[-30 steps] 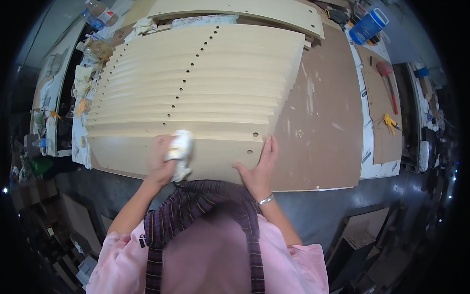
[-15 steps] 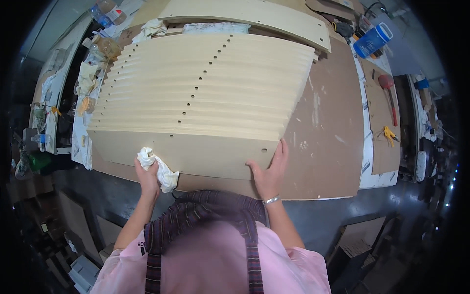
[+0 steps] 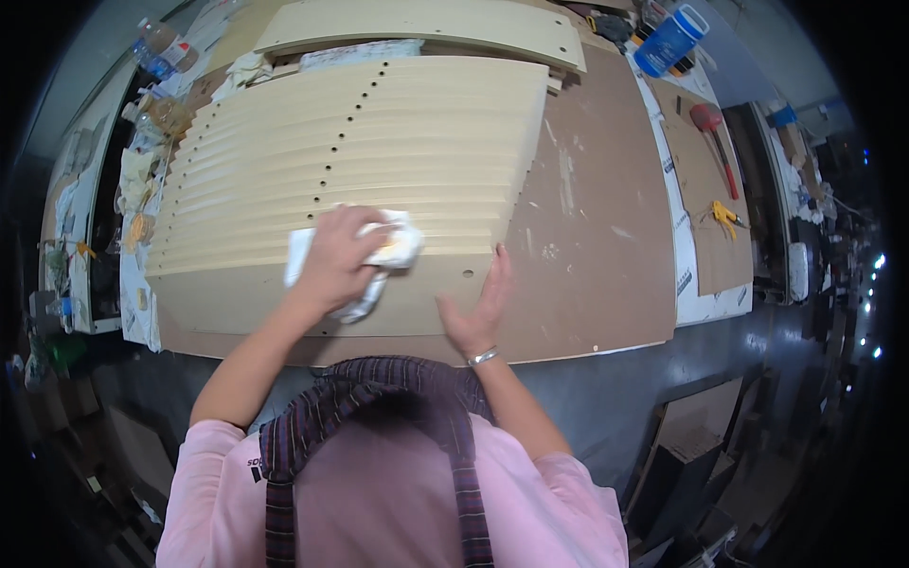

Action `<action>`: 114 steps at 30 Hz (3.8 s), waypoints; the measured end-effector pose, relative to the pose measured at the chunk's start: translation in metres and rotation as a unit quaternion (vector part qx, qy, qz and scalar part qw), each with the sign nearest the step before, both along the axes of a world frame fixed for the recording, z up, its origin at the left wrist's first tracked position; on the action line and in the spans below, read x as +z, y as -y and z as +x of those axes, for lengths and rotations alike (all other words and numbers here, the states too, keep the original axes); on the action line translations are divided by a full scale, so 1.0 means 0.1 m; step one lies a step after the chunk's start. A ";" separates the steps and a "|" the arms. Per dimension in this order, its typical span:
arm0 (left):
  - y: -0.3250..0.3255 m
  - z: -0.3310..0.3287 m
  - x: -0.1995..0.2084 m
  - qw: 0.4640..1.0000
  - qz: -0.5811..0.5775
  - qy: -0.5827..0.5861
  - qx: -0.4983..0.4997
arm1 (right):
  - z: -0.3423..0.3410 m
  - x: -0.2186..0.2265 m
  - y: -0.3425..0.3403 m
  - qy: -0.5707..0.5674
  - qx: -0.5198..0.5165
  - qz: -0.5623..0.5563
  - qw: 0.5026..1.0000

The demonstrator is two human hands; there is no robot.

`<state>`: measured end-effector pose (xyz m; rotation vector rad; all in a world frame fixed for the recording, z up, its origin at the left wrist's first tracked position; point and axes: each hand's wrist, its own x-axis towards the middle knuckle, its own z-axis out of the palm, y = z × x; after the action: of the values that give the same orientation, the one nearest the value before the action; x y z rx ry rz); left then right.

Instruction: The person applies a substance to a stack of wooden boards with a brush, wipes them with a cloth, sands the surface of a board with a sanding block, and applies a different substance with a small applicator.

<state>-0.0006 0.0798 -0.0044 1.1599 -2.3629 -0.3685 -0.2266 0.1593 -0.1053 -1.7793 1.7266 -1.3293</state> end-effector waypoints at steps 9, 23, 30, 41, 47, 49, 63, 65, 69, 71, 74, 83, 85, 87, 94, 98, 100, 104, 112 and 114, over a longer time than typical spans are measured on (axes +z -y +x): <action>-0.11 0.87 0.04 0.975 -0.068 -0.059 0.204 | -0.01 0.01 -0.01 0.001 -0.003 0.021 1.000; 1.23 -0.56 -0.23 0.986 -0.073 0.057 0.140 | -0.13 -0.06 0.00 -0.001 0.003 -0.016 1.000; 1.46 -2.41 0.01 0.954 0.124 -0.112 -0.247 | -0.10 0.07 -0.01 0.017 -0.003 -0.006 1.000; 2.10 -1.94 0.06 0.974 -0.079 0.078 -0.197 | -0.14 0.04 0.02 0.039 -0.028 -0.028 0.998; 2.59 -1.47 0.19 0.989 -0.050 -0.135 0.042 | -0.17 0.01 0.00 0.040 -0.033 -0.016 0.999; 2.56 -1.38 0.22 0.984 -0.018 -0.173 0.031 | -0.14 0.00 0.00 0.048 -0.033 -0.019 0.998; 2.18 -2.02 -0.07 0.984 -0.059 -0.025 -0.166 | -0.13 0.00 0.02 0.065 -0.031 -0.016 0.997; 2.28 -2.15 0.04 0.979 -0.016 -0.046 -0.196 | -0.16 -0.01 0.01 0.058 -0.028 -0.017 0.998; 2.64 -1.56 0.18 0.990 -0.046 -0.120 -0.054 | -0.16 -0.02 0.02 0.063 -0.024 -0.022 0.997; 2.62 -1.11 0.15 0.987 0.005 -0.158 0.014 | -0.16 -0.03 0.00 0.071 -0.022 -0.025 0.997; 2.32 -0.43 0.17 0.988 0.054 -0.125 0.068 | -0.15 -0.04 -0.01 0.064 -0.024 -0.026 0.997; 0.98 0.78 0.34 0.969 0.054 -0.062 0.234 | -0.20 0.00 -0.02 0.044 0.003 -0.005 0.999; 0.69 1.01 0.32 0.953 0.040 -0.103 0.281 | -0.19 -0.11 -0.03 0.027 -0.004 -0.024 0.999; 0.36 1.36 0.33 0.940 -0.019 -0.122 0.317 | -0.09 -0.22 -0.03 -0.012 0.002 -0.046 0.999; -0.28 2.74 0.03 0.851 0.001 -0.263 0.455 | 0.06 -0.23 -0.08 0.037 -0.044 0.030 0.998; -0.53 3.77 -0.04 0.768 -0.026 -0.396 0.503 | 0.10 -0.38 -0.17 0.240 -0.043 -0.002 0.970; -0.69 4.40 -0.31 0.731 -0.043 -0.377 0.567 | -0.09 -0.35 -0.20 0.159 -0.053 0.038 0.985; -0.84 5.52 -0.96 0.698 -0.041 -0.257 0.667 | 0.07 -0.09 -0.23 0.016 -0.156 0.047 0.986; -0.29 5.84 -1.04 0.682 0.057 0.111 0.720 | 0.70 0.16 -0.44 -0.163 -0.189 0.048 0.967; -0.25 5.96 -1.09 0.693 0.090 0.124 0.705 | 0.83 0.21 -0.43 -0.140 -0.193 0.060 0.969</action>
<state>0.5953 0.1047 -0.1130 2.7538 -0.9288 0.1460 -0.1431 0.2023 -0.0845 -1.6844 2.3508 -1.1136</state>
